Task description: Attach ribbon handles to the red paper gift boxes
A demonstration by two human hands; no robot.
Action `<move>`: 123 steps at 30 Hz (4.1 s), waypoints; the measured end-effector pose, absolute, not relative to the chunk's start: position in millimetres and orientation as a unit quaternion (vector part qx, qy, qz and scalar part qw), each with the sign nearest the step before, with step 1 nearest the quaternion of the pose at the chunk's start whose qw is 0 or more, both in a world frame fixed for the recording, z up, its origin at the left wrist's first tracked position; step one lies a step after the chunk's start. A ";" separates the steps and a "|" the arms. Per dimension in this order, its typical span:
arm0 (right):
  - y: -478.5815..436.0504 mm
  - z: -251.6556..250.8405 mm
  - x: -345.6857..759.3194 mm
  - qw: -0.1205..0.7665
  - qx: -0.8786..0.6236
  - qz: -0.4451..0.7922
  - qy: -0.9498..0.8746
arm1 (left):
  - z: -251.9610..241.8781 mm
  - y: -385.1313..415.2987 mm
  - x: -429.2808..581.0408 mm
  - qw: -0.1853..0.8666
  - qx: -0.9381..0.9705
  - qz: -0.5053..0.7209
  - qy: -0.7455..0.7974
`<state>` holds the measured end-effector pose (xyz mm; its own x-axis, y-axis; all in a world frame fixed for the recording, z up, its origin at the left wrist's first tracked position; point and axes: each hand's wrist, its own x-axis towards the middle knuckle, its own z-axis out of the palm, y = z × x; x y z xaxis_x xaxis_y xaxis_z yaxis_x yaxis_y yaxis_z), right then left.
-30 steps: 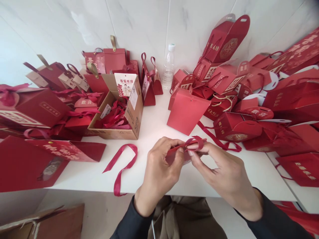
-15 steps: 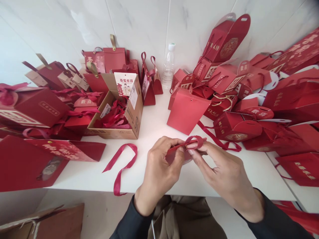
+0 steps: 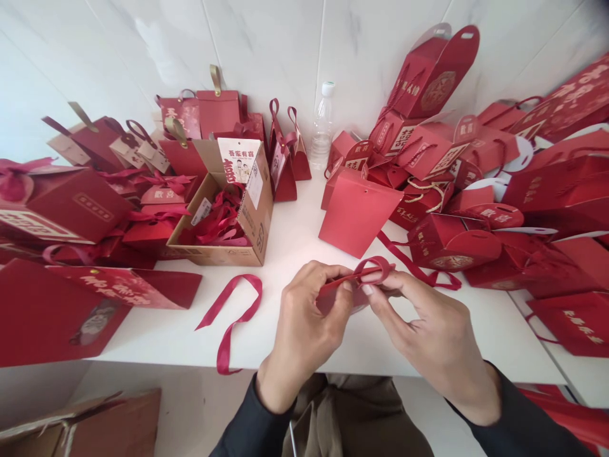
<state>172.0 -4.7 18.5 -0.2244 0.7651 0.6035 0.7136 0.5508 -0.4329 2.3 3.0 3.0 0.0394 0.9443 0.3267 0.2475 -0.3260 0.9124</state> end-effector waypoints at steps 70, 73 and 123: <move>-4.7 26.6 180.5 0.416 -0.516 0.110 -0.741 | 0.8 4.0 7.2 0.310 0.643 0.531 0.456; 1.5 27.0 183.1 0.405 -0.479 0.048 -0.777 | 1.2 5.0 7.1 0.307 0.646 0.532 0.453; 15.8 31.5 185.6 0.341 -0.431 -0.004 -0.835 | 4.2 6.4 -0.4 0.350 0.647 0.521 0.433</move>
<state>185.6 15.8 31.5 -0.3961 0.7173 0.5733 0.7234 0.6283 -0.2864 -0.4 6.4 4.2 0.0816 0.9254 0.3702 0.1949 -0.3790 0.9046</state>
